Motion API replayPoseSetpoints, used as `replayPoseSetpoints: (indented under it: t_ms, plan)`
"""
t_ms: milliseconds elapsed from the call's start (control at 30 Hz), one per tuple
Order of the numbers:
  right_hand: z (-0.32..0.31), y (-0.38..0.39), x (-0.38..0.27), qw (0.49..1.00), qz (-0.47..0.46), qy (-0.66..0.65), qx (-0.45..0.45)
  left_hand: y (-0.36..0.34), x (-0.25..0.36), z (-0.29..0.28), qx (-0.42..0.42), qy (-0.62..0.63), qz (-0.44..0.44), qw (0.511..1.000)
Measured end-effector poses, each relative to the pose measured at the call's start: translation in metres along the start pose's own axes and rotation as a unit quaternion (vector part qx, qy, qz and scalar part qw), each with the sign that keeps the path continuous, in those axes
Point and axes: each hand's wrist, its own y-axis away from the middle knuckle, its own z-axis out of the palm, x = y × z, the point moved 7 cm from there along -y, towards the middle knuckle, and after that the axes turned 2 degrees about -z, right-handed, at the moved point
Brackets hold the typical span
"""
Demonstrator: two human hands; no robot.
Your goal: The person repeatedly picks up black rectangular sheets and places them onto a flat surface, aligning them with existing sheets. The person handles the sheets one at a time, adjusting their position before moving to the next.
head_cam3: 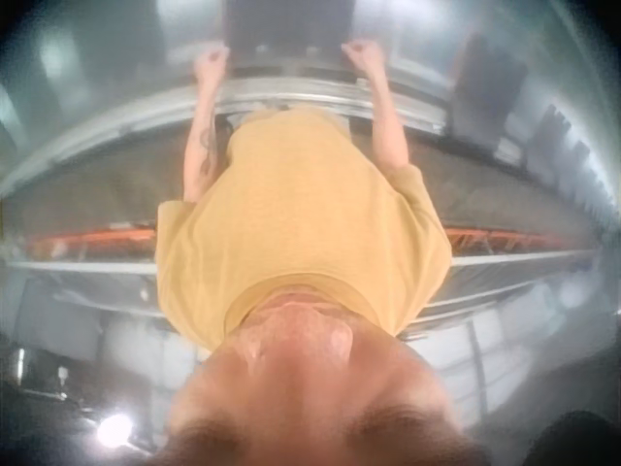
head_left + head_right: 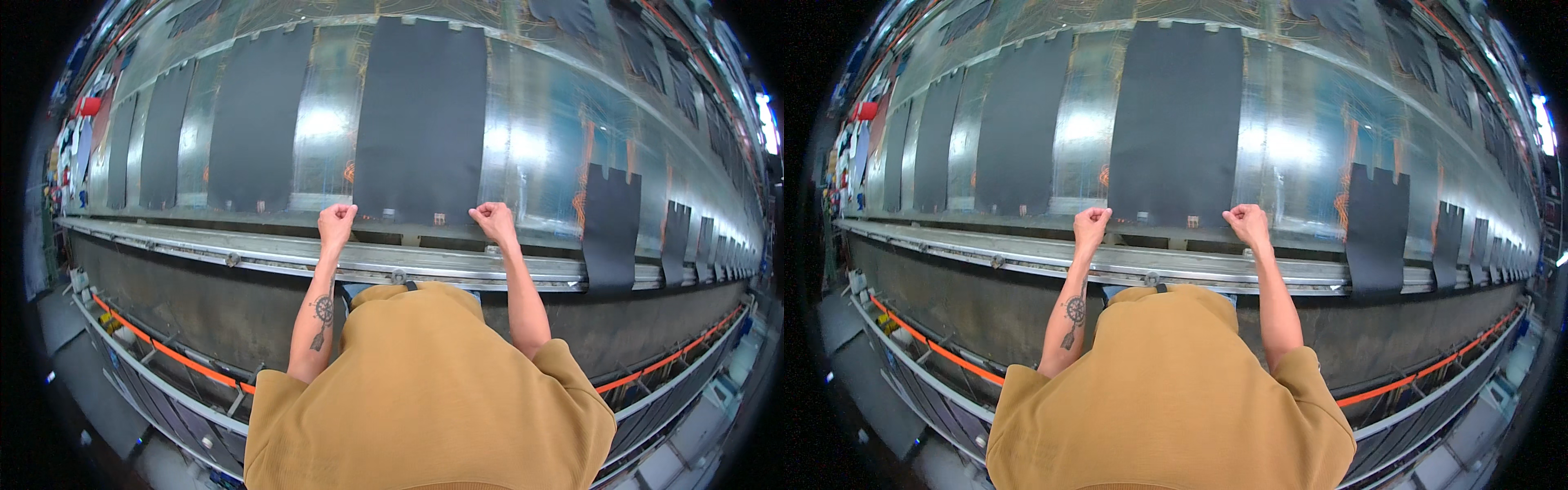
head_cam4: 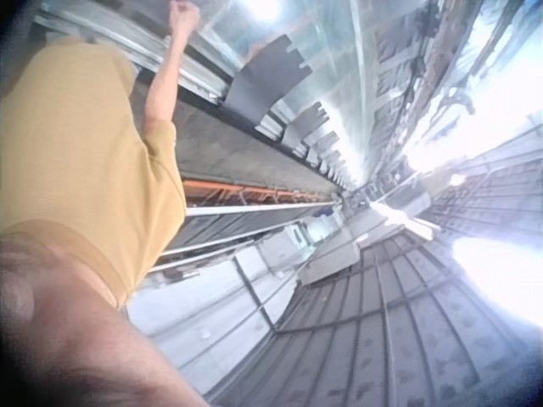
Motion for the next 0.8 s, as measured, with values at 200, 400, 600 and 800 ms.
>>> replayPoseSetpoints:
  t_ms: [200,400,600,800]
  plan:
    - [-0.003,0.002,-0.002,1.0,-0.013,-0.002,0.026,0.0,0.003,0.001,0.014,-0.017,-0.001,1.0]
    - [-0.011,0.015,-0.046,0.984,-0.069,0.084,0.139,0.021,0.034,-0.002,0.104,-0.124,0.089,0.983]
    - [0.08,0.017,-0.131,0.863,-0.464,0.196,-0.049,0.031,0.126,0.076,0.006,-0.132,0.372,0.919]
    - [0.023,-0.154,-0.167,0.848,-0.448,0.273,0.072,-0.043,0.165,0.129,-0.071,-0.239,0.415,0.875]
